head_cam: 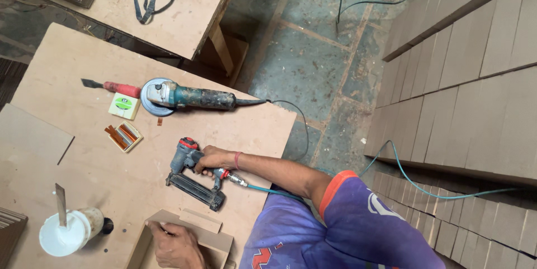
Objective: The person assembles small wooden boxes by applying glue to the edges of cut pieces and joining them into rectangular frames. They use a pneumatic nail gun to fasten the joints, then place the completed boxes on a stack nearby. The process is repeated for multiple units.
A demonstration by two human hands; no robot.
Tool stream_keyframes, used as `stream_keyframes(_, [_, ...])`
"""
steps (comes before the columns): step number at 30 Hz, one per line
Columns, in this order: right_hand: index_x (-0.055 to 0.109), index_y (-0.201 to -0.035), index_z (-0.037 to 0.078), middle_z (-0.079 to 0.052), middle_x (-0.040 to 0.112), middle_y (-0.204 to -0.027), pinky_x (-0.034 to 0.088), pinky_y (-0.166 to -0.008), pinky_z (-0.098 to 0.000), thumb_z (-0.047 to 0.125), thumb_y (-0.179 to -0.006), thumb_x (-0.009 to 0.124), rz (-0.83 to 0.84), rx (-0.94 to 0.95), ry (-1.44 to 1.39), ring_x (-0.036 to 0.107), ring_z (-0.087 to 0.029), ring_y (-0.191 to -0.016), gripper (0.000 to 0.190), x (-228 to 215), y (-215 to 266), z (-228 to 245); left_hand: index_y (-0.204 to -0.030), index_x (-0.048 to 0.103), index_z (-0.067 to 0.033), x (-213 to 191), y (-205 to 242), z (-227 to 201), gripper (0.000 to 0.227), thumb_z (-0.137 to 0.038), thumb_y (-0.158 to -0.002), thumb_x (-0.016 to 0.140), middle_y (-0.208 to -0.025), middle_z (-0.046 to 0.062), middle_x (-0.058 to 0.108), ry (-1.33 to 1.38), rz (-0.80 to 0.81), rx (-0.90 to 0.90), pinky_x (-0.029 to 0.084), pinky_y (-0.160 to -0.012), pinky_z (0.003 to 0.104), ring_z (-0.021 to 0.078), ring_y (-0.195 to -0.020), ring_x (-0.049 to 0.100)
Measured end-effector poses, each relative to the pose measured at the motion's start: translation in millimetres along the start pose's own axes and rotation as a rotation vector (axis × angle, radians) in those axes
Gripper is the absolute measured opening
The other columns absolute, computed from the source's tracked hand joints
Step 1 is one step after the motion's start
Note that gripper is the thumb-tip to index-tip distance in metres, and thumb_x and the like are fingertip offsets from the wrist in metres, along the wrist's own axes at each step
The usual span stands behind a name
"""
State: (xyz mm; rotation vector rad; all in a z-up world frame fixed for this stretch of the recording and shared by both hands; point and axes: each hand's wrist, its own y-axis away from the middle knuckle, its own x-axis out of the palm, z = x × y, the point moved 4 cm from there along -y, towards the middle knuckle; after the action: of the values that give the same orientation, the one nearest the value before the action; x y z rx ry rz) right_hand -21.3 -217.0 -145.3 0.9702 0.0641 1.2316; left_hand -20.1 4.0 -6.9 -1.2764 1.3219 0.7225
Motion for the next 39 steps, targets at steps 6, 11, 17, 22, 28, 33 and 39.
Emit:
stream_keyframes(6, [0.066, -0.083, -0.006, -0.008, 0.063, -0.062, 0.05, -0.038, -0.0308, 0.001, -0.079, 0.073, -0.001, 0.01, -0.01, 0.058, -0.014, -0.045, 0.011, 0.1, -1.3, 0.4, -0.137, 0.069, 0.0027, -2.5, 0.9, -1.0, 0.04, -0.018, -0.104, 0.058, -0.094, 0.025, 0.072, 0.01, 0.014, -0.009, 0.052, -0.066, 0.054, 0.0445, -0.075, 0.068])
stream_keyframes(11, [0.065, -0.083, -0.007, -0.008, 0.063, -0.062, 0.051, -0.038, -0.031, 0.001, -0.08, 0.073, -0.007, -0.005, -0.003, 0.058, -0.014, -0.045, 0.012, -0.5, -0.2, -0.1, -0.137, 0.068, 0.0029, -2.1, -0.1, 0.9, 0.04, -0.018, -0.104, 0.058, -0.094, 0.025, 0.072, 0.024, 0.001, -0.012, 0.052, -0.066, 0.054, 0.0446, -0.076, 0.068])
stream_keyframes(17, [0.066, -0.083, -0.008, -0.008, 0.064, -0.063, 0.052, -0.038, -0.0304, 0.001, -0.079, 0.074, -0.001, -0.005, -0.005, 0.059, -0.013, -0.046, 0.013, -1.1, -1.7, 1.5, -0.137, 0.069, 0.0015, 4.9, -0.9, 6.2, 0.04, -0.017, -0.103, 0.058, -0.094, 0.024, 0.073, -0.001, 0.006, -0.032, 0.051, -0.065, 0.055, 0.0452, -0.075, 0.068])
stream_keyframes(22, [0.066, -0.082, -0.008, -0.008, 0.064, -0.062, 0.053, -0.039, -0.0303, 0.002, -0.078, 0.073, -0.011, -0.017, 0.027, 0.058, -0.013, -0.045, 0.012, -1.0, -1.4, -0.2, -0.139, 0.067, 0.0015, 6.2, -0.5, 8.3, 0.042, -0.018, -0.103, 0.058, -0.101, 0.024, 0.074, 0.006, -0.012, -0.012, 0.052, -0.068, 0.055, 0.0443, -0.08, 0.069])
stream_keyframes(28, [0.067, -0.083, -0.008, -0.008, 0.065, -0.063, 0.051, -0.04, -0.0296, 0.003, -0.08, 0.074, -0.015, -0.026, 0.021, 0.059, -0.013, -0.047, 0.013, -2.8, 2.9, -1.2, -0.157, 0.033, 0.0152, 9.6, -2.1, 21.0, 0.077, -0.025, -0.099, 0.063, -0.09, 0.03, 0.07, 0.013, 0.188, -0.169, 0.052, -0.067, 0.059, 0.0502, -0.075, 0.067])
stream_keyframes(33, [0.069, -0.09, -0.002, -0.003, 0.065, -0.067, 0.05, -0.043, -0.027, 0.009, -0.083, 0.073, 0.038, -0.033, 0.009, 0.058, -0.009, -0.049, 0.013, -2.0, 8.9, 2.1, -0.16, 0.023, 0.0122, 15.2, -2.0, 18.7, 0.084, -0.032, -0.101, 0.063, -0.095, 0.031, 0.071, 0.008, 0.267, -0.2, 0.052, -0.071, 0.059, 0.0503, -0.082, 0.068])
stream_keyframes(39, [0.066, -0.09, 0.001, -0.001, 0.059, -0.062, 0.043, -0.045, -0.0267, 0.004, -0.084, 0.076, 0.083, 0.147, 0.215, 0.054, -0.01, -0.049, 0.011, 4.1, 6.8, 30.2, -0.16, 0.029, 0.0012, 15.7, 8.6, 32.4, 0.07, -0.03, -0.103, 0.055, -0.115, 0.027, 0.071, 0.243, 0.211, -0.325, 0.054, -0.084, 0.051, 0.0431, -0.097, 0.069])
